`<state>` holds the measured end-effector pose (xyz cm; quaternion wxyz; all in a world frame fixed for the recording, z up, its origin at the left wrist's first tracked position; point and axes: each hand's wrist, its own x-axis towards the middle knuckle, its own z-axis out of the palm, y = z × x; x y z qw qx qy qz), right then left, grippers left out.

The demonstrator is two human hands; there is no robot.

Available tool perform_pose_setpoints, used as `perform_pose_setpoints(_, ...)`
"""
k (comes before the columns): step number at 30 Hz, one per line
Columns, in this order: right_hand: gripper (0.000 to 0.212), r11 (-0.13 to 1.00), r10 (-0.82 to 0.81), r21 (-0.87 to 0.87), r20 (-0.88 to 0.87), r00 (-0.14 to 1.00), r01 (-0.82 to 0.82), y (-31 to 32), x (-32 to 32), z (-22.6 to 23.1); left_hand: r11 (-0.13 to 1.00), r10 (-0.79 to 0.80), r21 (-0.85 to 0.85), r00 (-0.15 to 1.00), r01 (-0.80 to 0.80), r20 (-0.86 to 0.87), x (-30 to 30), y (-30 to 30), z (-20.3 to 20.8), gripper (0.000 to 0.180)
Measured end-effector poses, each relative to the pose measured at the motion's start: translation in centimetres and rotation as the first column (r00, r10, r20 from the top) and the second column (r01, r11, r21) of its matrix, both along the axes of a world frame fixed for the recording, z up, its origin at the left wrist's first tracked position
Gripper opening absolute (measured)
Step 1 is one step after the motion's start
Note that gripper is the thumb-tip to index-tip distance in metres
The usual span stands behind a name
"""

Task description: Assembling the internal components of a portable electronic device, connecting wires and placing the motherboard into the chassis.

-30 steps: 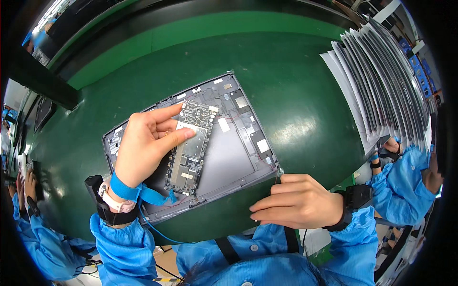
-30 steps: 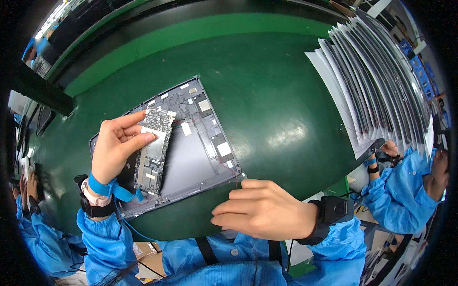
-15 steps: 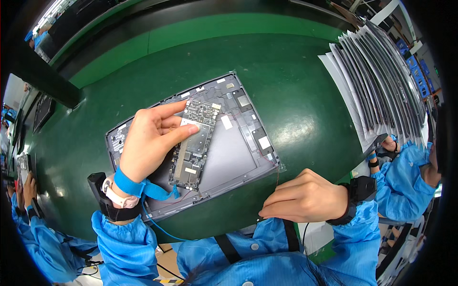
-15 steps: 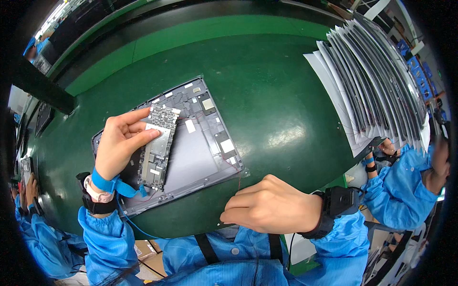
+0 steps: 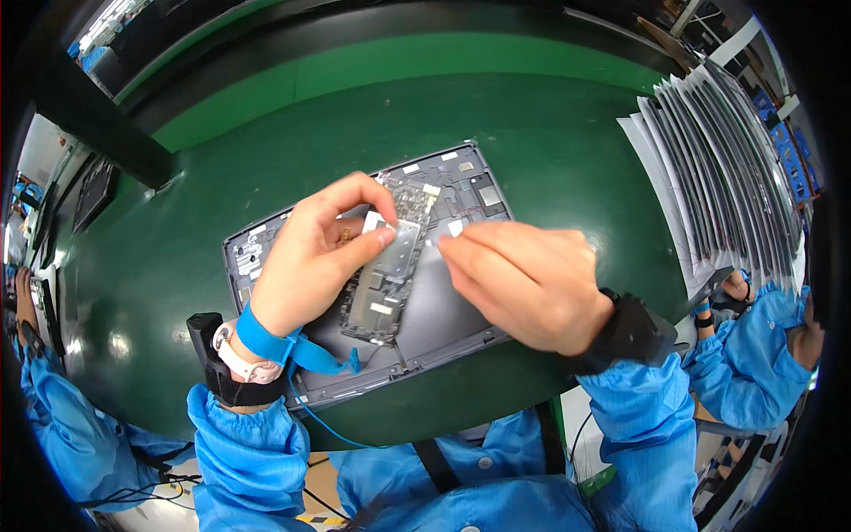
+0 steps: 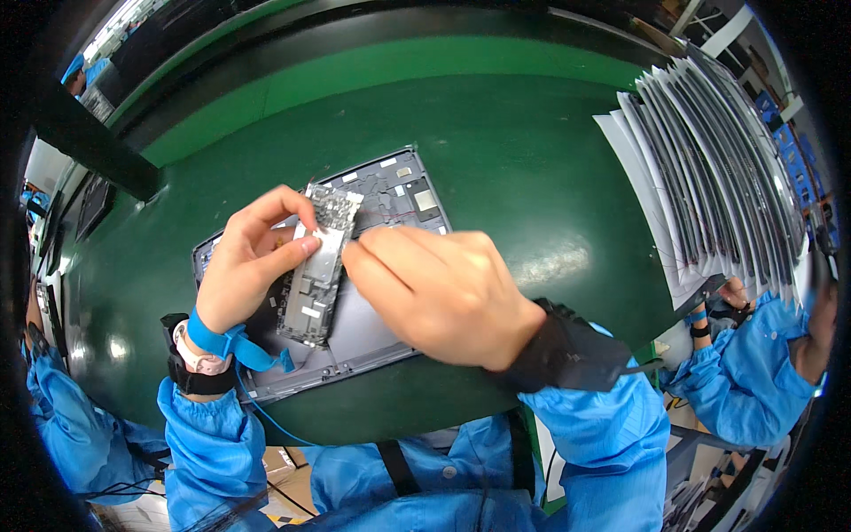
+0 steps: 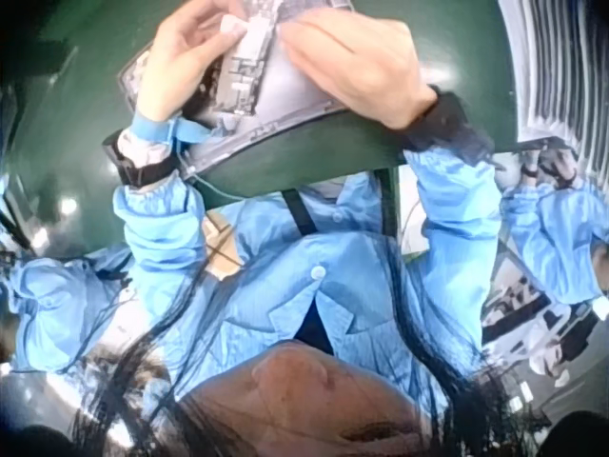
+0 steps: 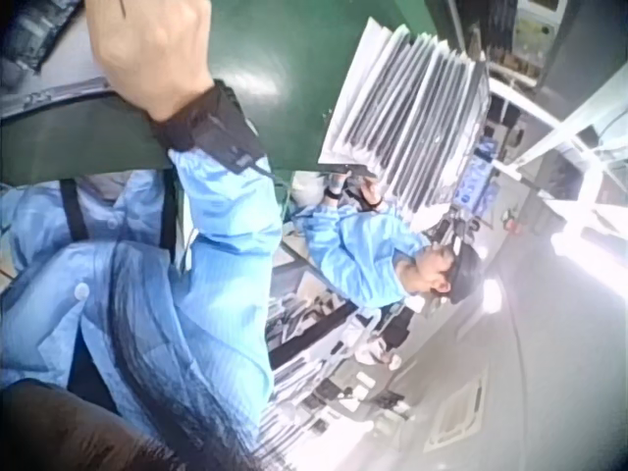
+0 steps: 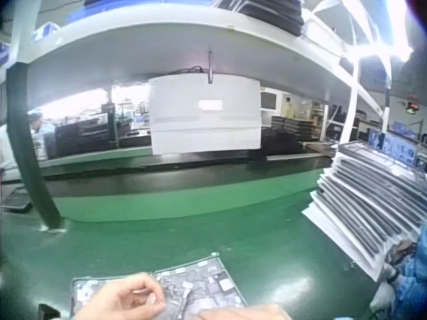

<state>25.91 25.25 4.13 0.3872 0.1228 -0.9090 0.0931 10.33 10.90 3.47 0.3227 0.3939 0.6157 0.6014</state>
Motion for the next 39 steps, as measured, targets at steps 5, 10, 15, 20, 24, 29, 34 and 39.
perform_pose_setpoints(5,0.026,0.998,0.024,0.06,0.054,0.998,-0.027,0.0,-1.9,-0.7,0.989,-0.144,-0.043,0.99,0.143,-0.011,0.0,0.0,0.8,0.007)
perform_pose_setpoints(10,0.024,0.98,0.041,0.198,-0.136,0.99,-0.013,0.4,-2.5,-1.7,0.985,-0.113,-0.124,0.991,0.122,0.076,-0.1,-0.4,0.9,0.008)
perform_pose_setpoints(15,0.02,0.991,0.035,0.129,-0.111,0.993,-0.021,0.2,-2.7,-1.8,0.989,-0.117,-0.088,0.993,0.118,0.022,-0.2,-0.4,0.7,0.008)
perform_pose_setpoints(20,0.019,0.977,-0.031,-0.207,0.045,0.999,0.04,-0.8,-2.7,-1.1,0.993,-0.107,-0.07,0.984,0.098,-0.141,-0.3,-0.4,0.6,0.008)
perform_pose_setpoints(24,0.013,0.922,-0.021,-0.383,0.106,0.994,0.06,-0.8,-2.5,-0.4,0.993,-0.118,-0.032,0.967,0.114,-0.227,-0.2,-0.1,0.7,0.01)
perform_pose_setpoints(29,0.01,0.824,-0.018,-0.554,0.187,0.982,0.12,-0.4,-2.2,-0.8,0.997,-0.058,-0.062,0.989,0.05,-0.135,-0.1,-0.2,0.4,0.013)
perform_pose_setpoints(34,0.004,0.646,-0.03,-0.725,0.29,0.957,0.24,1.0,-1.6,-1.3,0.992,-0.07,-0.11,0.996,0.063,-0.054,0.1,-0.2,1.2,0.016)
perform_pose_setpoints(39,0.007,0.647,-0.049,-0.723,0.279,0.959,0.243,0.7,-1.7,-1.4,0.991,-0.071,-0.116,0.997,0.069,-0.013,0.3,-0.1,1.3,0.017)
